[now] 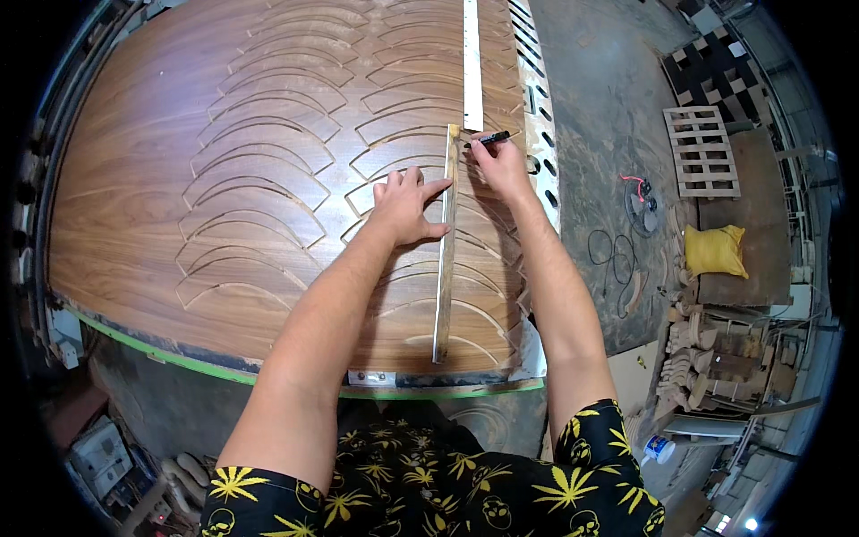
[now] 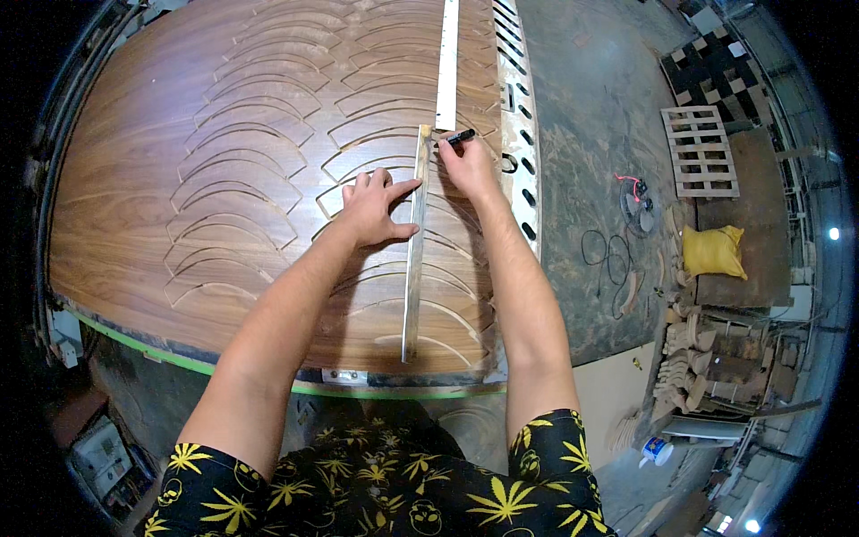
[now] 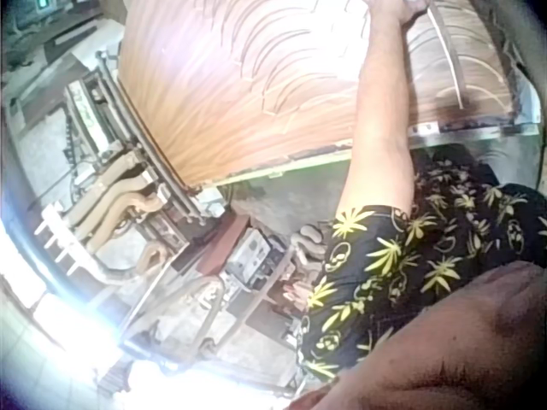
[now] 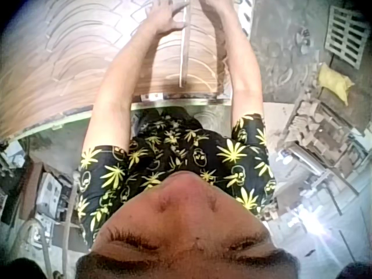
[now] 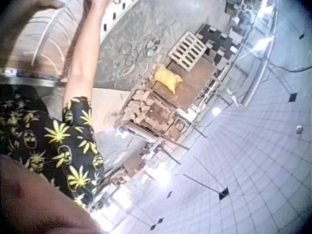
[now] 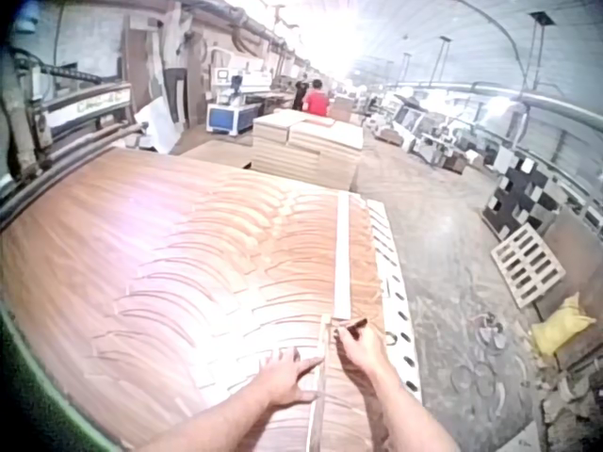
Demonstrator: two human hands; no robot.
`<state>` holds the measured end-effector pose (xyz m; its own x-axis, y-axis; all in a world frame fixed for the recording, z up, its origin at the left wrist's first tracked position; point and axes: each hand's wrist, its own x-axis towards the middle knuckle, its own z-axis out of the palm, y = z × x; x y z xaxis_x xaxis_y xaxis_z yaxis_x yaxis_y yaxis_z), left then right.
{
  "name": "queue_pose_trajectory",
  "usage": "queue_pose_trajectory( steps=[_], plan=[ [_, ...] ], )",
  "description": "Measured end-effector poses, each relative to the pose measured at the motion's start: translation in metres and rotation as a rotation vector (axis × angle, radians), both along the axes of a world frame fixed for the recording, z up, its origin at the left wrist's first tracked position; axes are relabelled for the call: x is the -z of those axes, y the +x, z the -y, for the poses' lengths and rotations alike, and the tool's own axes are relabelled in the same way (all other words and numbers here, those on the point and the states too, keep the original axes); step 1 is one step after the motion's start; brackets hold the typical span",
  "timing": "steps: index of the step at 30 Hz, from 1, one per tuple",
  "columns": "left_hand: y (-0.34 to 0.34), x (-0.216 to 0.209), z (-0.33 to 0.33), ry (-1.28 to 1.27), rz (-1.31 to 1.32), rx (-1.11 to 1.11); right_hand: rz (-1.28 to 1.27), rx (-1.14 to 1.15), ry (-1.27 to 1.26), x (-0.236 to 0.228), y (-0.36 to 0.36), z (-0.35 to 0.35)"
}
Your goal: The person uses a straightedge and a marker to measure and mark wood panels on a workbench.
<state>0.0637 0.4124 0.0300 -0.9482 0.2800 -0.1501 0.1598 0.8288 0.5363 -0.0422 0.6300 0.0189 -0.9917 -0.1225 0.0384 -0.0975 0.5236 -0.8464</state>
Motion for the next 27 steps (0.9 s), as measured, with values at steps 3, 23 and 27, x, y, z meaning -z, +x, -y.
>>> queue_pose_trajectory(
  steps=[3, 23, 27],
  plan=[
    [0.000, 0.000, 0.001, -0.006, 0.005, -0.002, -0.003, -0.014, -0.011, -0.003, 0.000, 0.003],
    [0.001, -0.008, 0.000, -0.025, 0.015, -0.004, 0.003, -0.026, 0.022, -0.005, -0.005, 0.009],
    [0.001, -0.007, 0.002, -0.028, 0.022, -0.007, -0.030, -0.062, 0.092, -0.011, -0.004, 0.013]
  ],
)
